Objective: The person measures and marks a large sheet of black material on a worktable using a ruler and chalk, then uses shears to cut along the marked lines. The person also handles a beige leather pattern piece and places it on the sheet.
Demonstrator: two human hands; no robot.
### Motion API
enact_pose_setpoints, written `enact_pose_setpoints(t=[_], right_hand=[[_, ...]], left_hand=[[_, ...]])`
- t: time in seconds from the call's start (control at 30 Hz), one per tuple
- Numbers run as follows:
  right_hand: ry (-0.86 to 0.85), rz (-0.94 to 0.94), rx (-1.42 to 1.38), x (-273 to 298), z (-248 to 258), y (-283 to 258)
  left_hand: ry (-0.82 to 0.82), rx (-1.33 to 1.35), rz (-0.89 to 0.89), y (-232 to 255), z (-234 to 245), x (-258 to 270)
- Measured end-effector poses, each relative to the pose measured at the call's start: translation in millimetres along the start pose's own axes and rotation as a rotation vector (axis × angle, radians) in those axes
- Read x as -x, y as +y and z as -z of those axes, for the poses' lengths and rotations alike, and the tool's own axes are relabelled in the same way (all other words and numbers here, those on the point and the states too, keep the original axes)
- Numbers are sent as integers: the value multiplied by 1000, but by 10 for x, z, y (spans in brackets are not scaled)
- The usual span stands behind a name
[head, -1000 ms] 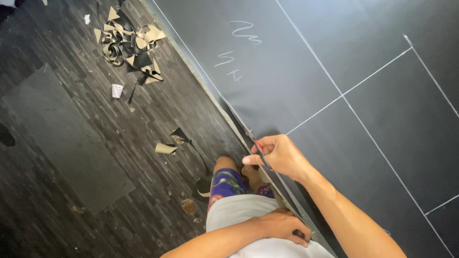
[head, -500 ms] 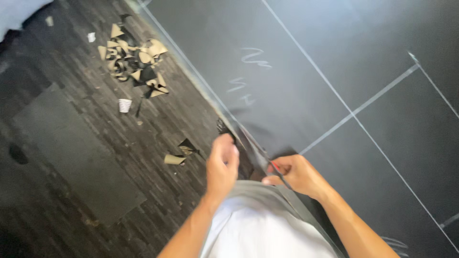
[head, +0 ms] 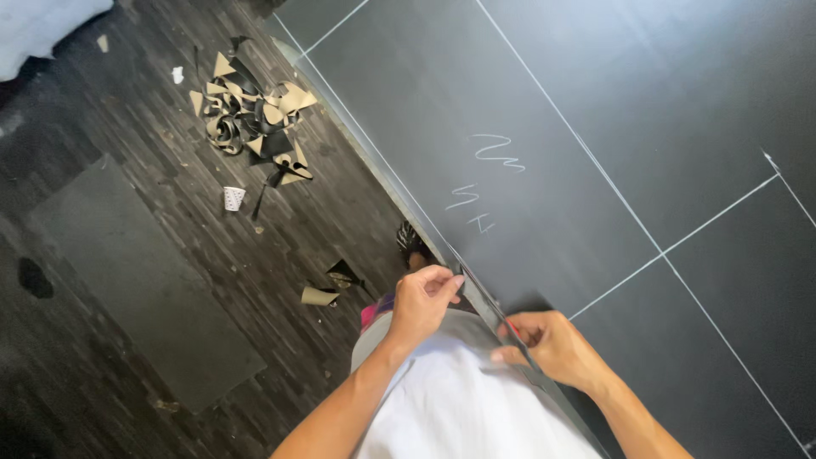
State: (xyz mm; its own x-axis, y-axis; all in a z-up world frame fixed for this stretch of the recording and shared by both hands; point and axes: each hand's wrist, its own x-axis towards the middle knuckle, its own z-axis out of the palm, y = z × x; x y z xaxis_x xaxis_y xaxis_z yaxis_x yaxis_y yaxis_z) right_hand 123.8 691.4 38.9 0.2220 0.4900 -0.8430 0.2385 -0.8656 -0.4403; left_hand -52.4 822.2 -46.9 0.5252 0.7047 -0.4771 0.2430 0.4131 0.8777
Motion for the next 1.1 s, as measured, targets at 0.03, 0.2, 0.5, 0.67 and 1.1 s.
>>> enact_pose_setpoints(t=[0.03, 0.2, 0.5, 0.67, 1.1], right_hand=[[7, -19, 37, -15, -6, -39], [12, 23, -48, -74, -8, -257], [9, 30, -93, -344, -56, -679], [-14, 39, -160, -395, -34, -959], [43, 184, -166, -872, -59, -1587]], left_hand=[[-22, 6, 15, -14, 5, 4], [-101, 53, 25, 37, 104, -50], [-217, -94, -131, 97, 237, -72], [-276, -103, -202, 130, 309, -121], [-376, -183, -306, 123, 381, -174]])
